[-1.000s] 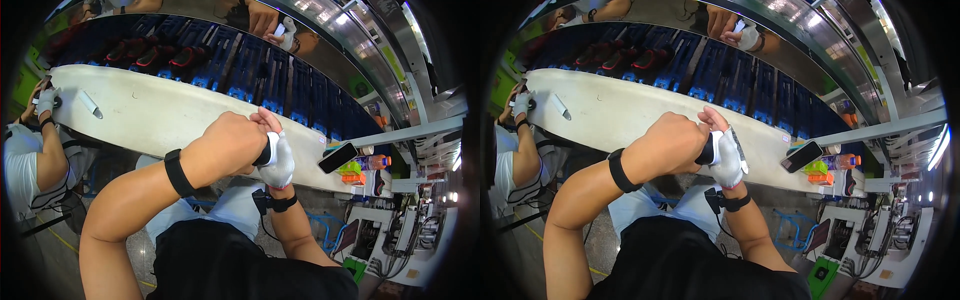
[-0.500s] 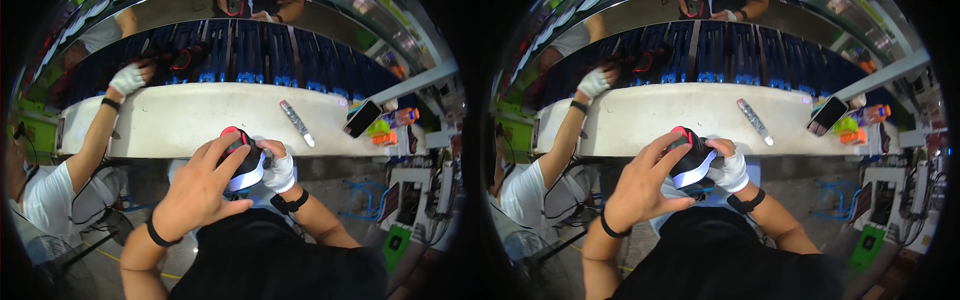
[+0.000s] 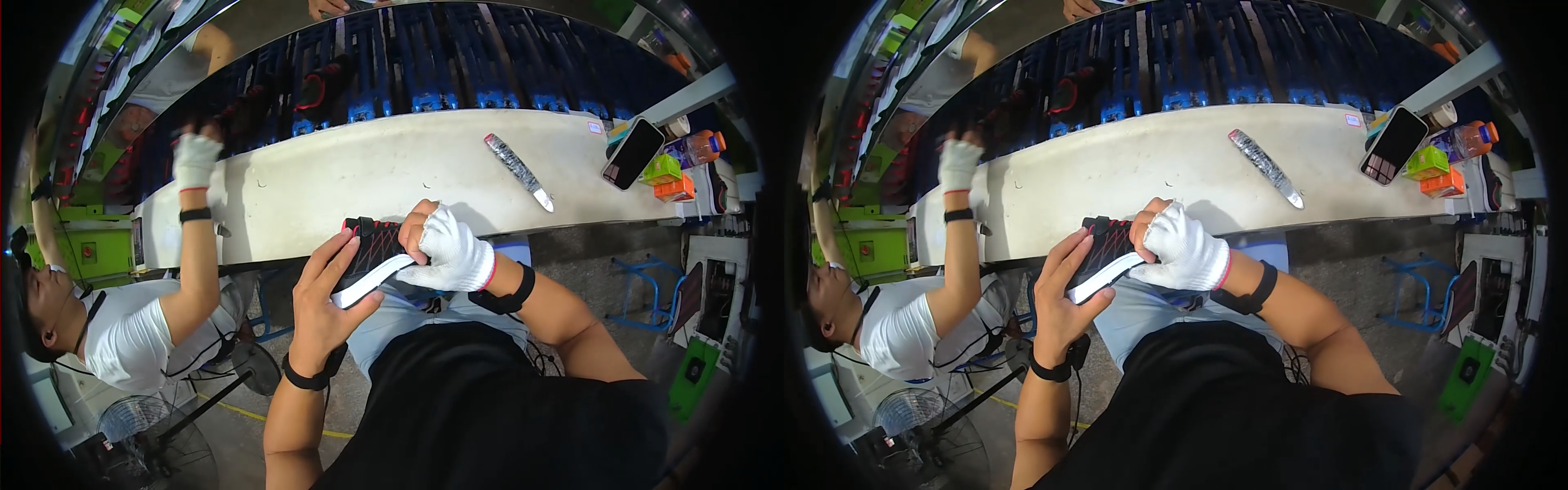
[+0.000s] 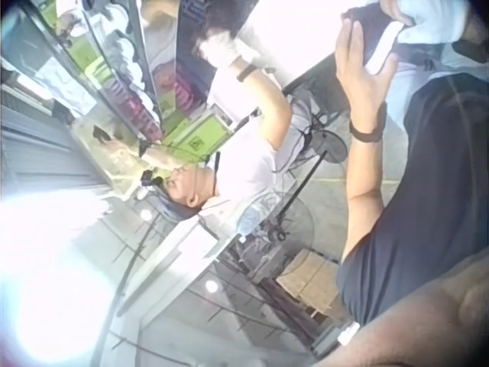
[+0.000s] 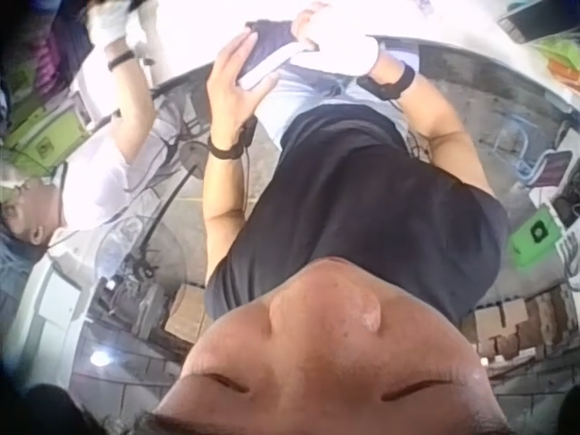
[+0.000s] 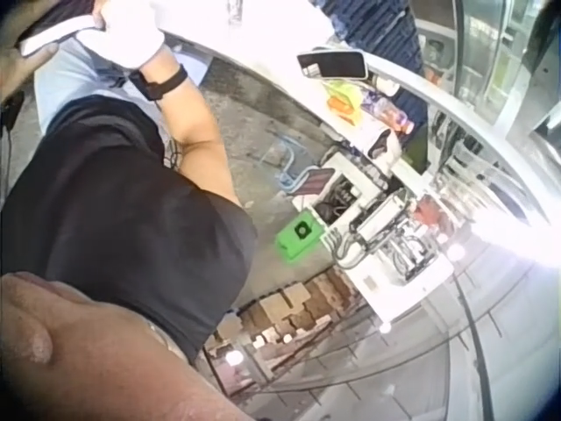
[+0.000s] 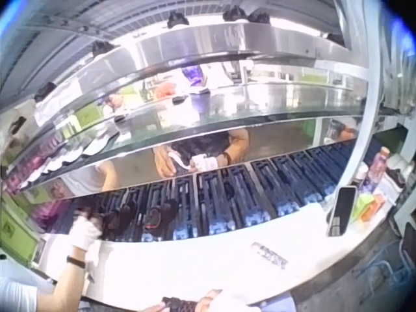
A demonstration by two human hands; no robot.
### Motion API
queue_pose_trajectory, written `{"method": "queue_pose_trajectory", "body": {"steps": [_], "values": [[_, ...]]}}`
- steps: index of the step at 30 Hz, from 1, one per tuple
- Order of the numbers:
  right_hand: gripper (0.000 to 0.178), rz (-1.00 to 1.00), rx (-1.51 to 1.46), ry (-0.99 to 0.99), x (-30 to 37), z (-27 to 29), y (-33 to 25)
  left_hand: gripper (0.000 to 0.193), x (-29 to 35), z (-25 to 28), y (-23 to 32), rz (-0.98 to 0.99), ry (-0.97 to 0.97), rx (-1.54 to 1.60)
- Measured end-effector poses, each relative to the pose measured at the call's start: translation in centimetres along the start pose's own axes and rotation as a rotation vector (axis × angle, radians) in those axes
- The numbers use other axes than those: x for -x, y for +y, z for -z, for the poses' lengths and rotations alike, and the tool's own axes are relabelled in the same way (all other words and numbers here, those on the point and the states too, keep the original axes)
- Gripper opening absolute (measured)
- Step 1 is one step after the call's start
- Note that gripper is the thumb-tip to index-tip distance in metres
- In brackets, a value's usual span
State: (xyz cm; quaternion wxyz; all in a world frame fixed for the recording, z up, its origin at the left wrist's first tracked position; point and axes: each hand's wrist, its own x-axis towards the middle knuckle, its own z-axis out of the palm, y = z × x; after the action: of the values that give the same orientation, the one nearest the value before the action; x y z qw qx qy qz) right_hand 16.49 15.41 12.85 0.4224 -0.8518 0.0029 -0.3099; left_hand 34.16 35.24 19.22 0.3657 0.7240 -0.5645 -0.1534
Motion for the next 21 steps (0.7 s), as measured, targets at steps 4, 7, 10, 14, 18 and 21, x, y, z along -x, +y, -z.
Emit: {"method": "queue_pose_trajectory", "body": {"steps": [4,7,10,14,18,21], "values": [[0.037,-0.038,-0.159,-0.067,-0.5,0.8,0.1,0.074,0.5,-0.4,-0.1,-0.068,0.000,-0.032],[0.074,-0.164,-0.143,-0.131,-1.6,2.4,0.7,0.068,0.1,-0.3,1.4,-0.249,-0.032,-0.182],[0.092,-0.225,0.004,-0.287,-1.7,3.7,0.6,0.068,-0.6,0.0,2.7,-0.322,-0.068,-0.259],[0.102,-0.150,0.251,-0.074,1.1,3.6,0.7,0.083,-2.3,0.0,5.1,-0.308,-0.056,-0.214],[0.118,-0.142,0.199,0.146,3.3,5.8,-5.0,0.096,-6.5,-0.4,5.6,-0.011,0.013,0.584],[0.114,-0.157,0.244,0.392,6.4,5.9,-6.2,0.072,-15.2,-2.1,1.1,-0.199,0.079,0.219]]}}
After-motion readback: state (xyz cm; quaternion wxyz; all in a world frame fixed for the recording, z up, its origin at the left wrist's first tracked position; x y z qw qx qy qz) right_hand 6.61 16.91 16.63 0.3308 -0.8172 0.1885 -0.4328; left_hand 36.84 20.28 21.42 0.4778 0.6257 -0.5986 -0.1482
